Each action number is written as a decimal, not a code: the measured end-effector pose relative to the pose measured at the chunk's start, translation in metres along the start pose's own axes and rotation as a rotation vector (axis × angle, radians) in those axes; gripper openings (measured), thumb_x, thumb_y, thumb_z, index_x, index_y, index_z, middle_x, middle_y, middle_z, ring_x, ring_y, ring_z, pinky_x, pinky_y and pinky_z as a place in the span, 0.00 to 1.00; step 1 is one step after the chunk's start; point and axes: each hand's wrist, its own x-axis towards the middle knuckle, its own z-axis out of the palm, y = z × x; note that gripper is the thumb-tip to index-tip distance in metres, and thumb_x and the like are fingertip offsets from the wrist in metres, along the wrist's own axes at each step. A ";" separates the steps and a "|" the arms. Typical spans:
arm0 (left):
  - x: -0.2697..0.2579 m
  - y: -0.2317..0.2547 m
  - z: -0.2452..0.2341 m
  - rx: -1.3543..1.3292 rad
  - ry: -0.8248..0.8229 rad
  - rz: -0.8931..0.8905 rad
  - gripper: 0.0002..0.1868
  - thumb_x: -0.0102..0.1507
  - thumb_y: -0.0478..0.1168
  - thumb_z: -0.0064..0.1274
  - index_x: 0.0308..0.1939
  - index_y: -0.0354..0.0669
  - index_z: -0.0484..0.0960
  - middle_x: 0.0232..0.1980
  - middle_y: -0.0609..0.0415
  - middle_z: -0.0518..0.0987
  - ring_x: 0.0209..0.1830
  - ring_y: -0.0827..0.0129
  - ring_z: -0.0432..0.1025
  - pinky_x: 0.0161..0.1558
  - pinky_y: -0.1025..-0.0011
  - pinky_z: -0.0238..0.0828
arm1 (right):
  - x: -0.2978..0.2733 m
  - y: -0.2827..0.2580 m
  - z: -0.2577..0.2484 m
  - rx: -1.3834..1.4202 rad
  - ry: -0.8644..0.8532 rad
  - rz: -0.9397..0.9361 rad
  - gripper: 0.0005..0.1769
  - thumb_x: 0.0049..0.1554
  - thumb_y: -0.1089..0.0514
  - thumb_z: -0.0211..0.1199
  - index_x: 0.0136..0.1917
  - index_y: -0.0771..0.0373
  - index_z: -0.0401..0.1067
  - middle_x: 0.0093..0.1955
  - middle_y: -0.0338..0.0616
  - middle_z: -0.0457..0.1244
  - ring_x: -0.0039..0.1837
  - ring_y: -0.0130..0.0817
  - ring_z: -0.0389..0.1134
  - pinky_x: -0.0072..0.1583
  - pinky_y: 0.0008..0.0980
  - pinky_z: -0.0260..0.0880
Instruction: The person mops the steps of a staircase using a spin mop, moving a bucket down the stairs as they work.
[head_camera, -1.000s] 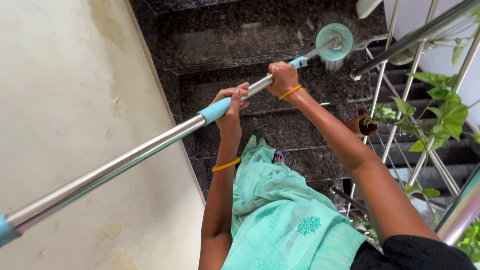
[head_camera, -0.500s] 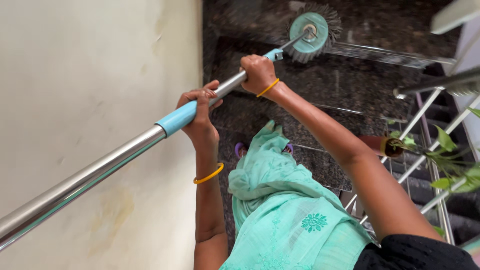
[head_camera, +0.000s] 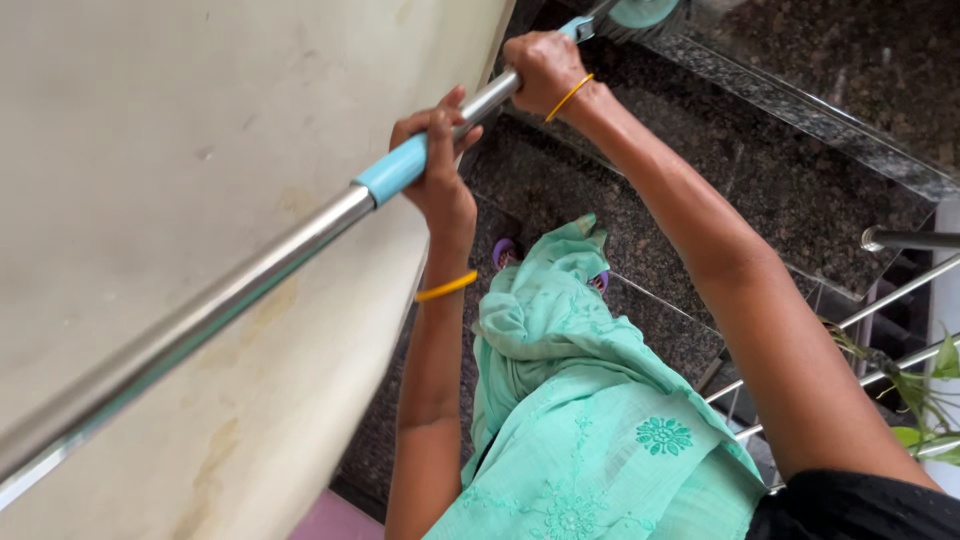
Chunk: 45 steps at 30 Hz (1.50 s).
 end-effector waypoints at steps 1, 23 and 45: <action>0.006 -0.003 -0.004 0.001 0.012 0.004 0.06 0.72 0.38 0.52 0.44 0.38 0.74 0.47 0.47 0.81 0.63 0.55 0.77 0.46 0.71 0.84 | 0.003 0.002 0.003 0.005 -0.005 -0.010 0.08 0.45 0.62 0.68 0.36 0.61 0.69 0.35 0.49 0.64 0.39 0.50 0.69 0.40 0.46 0.69; -0.101 -0.130 0.132 -0.108 -0.554 -0.237 0.07 0.71 0.38 0.55 0.39 0.39 0.81 0.44 0.47 0.86 0.62 0.52 0.79 0.49 0.61 0.87 | -0.283 0.117 -0.134 -0.309 -0.073 0.473 0.11 0.45 0.59 0.71 0.40 0.61 0.72 0.39 0.51 0.66 0.44 0.52 0.71 0.46 0.49 0.70; -0.051 0.014 0.158 -0.361 -0.637 0.074 0.03 0.74 0.32 0.52 0.48 0.37 0.75 0.47 0.45 0.81 0.62 0.51 0.76 0.49 0.66 0.86 | -0.114 0.035 -0.235 -0.283 0.207 0.235 0.13 0.57 0.57 0.69 0.37 0.59 0.66 0.32 0.46 0.63 0.37 0.46 0.68 0.40 0.46 0.67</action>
